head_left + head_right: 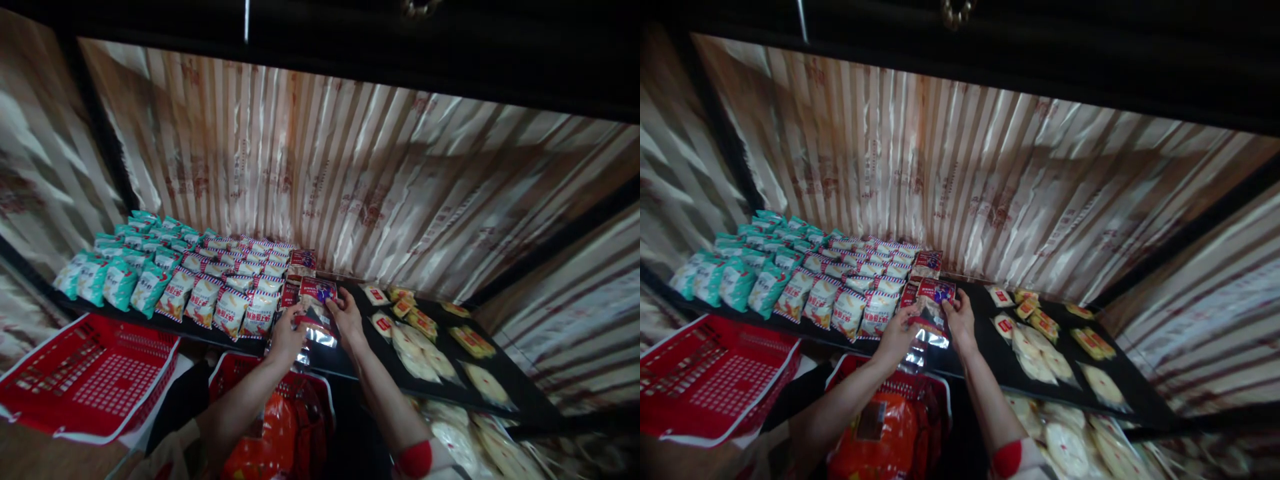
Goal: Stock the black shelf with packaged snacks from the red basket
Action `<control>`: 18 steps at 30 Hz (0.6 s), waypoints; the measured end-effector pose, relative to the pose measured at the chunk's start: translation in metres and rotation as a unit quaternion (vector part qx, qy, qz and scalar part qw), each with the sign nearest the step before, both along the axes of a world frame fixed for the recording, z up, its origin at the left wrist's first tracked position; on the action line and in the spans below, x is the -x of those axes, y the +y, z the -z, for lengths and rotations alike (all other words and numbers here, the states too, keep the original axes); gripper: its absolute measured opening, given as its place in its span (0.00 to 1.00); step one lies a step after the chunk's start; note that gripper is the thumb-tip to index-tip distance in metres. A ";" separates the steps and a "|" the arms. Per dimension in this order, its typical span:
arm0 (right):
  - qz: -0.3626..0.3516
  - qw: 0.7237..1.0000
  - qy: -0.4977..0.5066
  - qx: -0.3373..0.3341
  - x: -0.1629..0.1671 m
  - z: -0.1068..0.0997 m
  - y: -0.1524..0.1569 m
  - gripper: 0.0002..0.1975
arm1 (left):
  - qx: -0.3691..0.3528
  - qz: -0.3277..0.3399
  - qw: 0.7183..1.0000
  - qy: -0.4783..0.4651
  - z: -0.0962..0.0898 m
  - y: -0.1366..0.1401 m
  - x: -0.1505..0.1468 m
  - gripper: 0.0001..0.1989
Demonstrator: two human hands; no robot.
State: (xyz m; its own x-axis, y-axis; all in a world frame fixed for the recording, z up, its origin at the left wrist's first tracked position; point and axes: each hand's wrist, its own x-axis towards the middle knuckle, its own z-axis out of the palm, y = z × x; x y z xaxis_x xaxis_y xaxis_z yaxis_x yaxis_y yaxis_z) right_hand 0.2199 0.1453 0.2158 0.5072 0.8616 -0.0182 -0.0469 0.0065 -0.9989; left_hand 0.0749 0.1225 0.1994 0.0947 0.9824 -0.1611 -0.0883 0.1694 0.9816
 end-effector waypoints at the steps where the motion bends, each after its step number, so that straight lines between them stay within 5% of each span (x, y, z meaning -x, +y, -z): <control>1: -0.010 1.000 -0.013 -0.009 -0.002 0.000 0.010 0.36 | -0.006 -0.010 1.000 0.008 0.001 0.008 -0.001 0.20; 6: -0.030 0.993 -0.113 -0.024 -0.011 0.008 0.054 0.22 | -0.023 -0.047 0.998 0.031 0.000 0.039 -0.005 0.18; 18: -0.027 0.954 -0.299 0.012 -0.017 0.027 0.117 0.18 | 0.057 -0.082 0.992 -0.077 -0.009 0.069 -0.016 0.11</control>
State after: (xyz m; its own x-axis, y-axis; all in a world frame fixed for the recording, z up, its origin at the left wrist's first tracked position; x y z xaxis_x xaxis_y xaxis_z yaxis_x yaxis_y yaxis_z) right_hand 0.2371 0.2622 0.1885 0.3885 0.8897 0.2397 0.5315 -0.0038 -0.8470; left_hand 0.0909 0.1918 0.2082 -0.0322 0.9631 -0.2673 -0.2710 0.2490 0.9298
